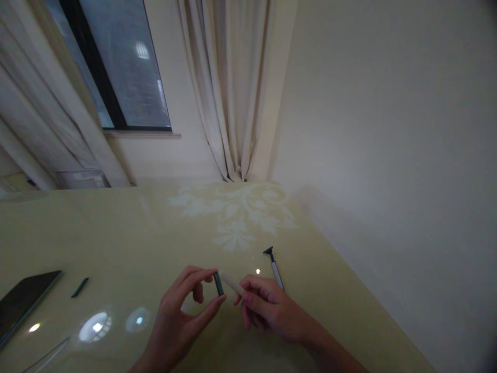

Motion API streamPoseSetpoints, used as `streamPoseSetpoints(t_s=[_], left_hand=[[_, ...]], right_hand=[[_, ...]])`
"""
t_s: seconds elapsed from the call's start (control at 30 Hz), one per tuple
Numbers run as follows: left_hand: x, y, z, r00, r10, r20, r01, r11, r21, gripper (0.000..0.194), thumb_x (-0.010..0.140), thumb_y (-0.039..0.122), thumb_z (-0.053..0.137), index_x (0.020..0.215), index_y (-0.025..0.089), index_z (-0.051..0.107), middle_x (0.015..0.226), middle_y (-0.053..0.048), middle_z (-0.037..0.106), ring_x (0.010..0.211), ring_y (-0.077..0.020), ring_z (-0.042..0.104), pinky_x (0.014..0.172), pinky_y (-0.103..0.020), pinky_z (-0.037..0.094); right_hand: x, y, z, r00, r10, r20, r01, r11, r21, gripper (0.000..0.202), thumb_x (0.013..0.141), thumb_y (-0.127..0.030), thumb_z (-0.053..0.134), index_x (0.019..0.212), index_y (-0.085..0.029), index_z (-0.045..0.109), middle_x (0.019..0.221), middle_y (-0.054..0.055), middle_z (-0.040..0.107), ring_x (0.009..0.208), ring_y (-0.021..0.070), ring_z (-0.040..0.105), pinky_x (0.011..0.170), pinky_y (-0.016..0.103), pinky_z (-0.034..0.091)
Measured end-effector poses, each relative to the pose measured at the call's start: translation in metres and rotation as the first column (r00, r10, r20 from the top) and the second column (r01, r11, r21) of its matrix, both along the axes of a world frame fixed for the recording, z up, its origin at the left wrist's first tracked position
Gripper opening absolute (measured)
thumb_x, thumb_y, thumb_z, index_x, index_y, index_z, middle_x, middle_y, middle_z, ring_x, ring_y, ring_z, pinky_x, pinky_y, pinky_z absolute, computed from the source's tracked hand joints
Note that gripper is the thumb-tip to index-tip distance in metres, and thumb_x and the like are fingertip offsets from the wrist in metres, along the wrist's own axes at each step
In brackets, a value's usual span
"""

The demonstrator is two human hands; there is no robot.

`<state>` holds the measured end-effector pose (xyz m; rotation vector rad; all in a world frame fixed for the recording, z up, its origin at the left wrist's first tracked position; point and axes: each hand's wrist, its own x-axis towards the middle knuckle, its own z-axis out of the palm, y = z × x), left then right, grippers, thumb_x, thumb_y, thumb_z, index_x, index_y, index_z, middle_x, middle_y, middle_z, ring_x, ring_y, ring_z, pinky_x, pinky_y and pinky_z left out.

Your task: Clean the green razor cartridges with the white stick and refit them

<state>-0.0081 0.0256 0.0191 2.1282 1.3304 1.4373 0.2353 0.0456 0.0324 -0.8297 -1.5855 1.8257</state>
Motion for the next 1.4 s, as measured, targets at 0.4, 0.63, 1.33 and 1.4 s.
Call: streamPoseSetpoints(t_s=[0.4,0.63,1.33,1.4], left_hand=[[0.006,-0.004,0.001,1.0,-0.004,0.015,0.004,1.0,0.014,0.033,0.09,0.027,0.082,0.122,0.026,0.072,0.091,0.0,0.068,0.067,-0.0136,0.064,0.067,-0.028,0.058],[0.006,-0.002,0.001,0.999,-0.028,0.02,0.027,0.999,0.032,0.034,0.09,0.026,0.08,0.123,0.027,0.072,0.087,0.001,0.067,0.069,-0.0149,0.067,0.068,-0.028,0.059],[0.002,-0.001,0.0,1.0,-0.029,-0.003,0.029,0.997,0.07,0.036,0.088,0.028,0.082,0.123,0.027,0.073,0.083,0.0,0.07,0.065,-0.0156,0.069,0.064,-0.027,0.061],[0.003,-0.001,0.0,1.0,-0.025,0.004,0.024,0.997,0.074,0.034,0.089,0.029,0.081,0.122,0.027,0.073,0.081,0.001,0.07,0.065,-0.0165,0.07,0.064,-0.027,0.061]], right_hand=[[0.004,-0.002,0.0,0.999,-0.053,-0.001,0.053,0.998,-0.036,0.05,0.101,-0.066,0.063,0.102,-0.016,0.066,0.062,-0.008,0.042,0.048,0.008,0.032,0.044,0.021,0.022],[0.0,-0.009,0.009,0.998,-0.029,0.06,0.03,0.999,-0.025,0.052,0.099,-0.068,0.063,0.097,-0.016,0.067,0.062,-0.007,0.041,0.052,0.0087,0.035,0.048,0.022,0.024],[0.002,-0.007,-0.003,0.998,-0.02,0.067,0.022,1.0,-0.018,0.053,0.099,-0.069,0.062,0.1,-0.016,0.069,0.063,-0.007,0.041,0.053,0.0091,0.036,0.051,0.023,0.025],[0.002,-0.007,-0.004,0.997,-0.017,0.08,0.018,1.0,-0.019,0.052,0.099,-0.068,0.063,0.101,-0.017,0.069,0.065,-0.006,0.042,0.055,0.0094,0.037,0.052,0.023,0.025]])
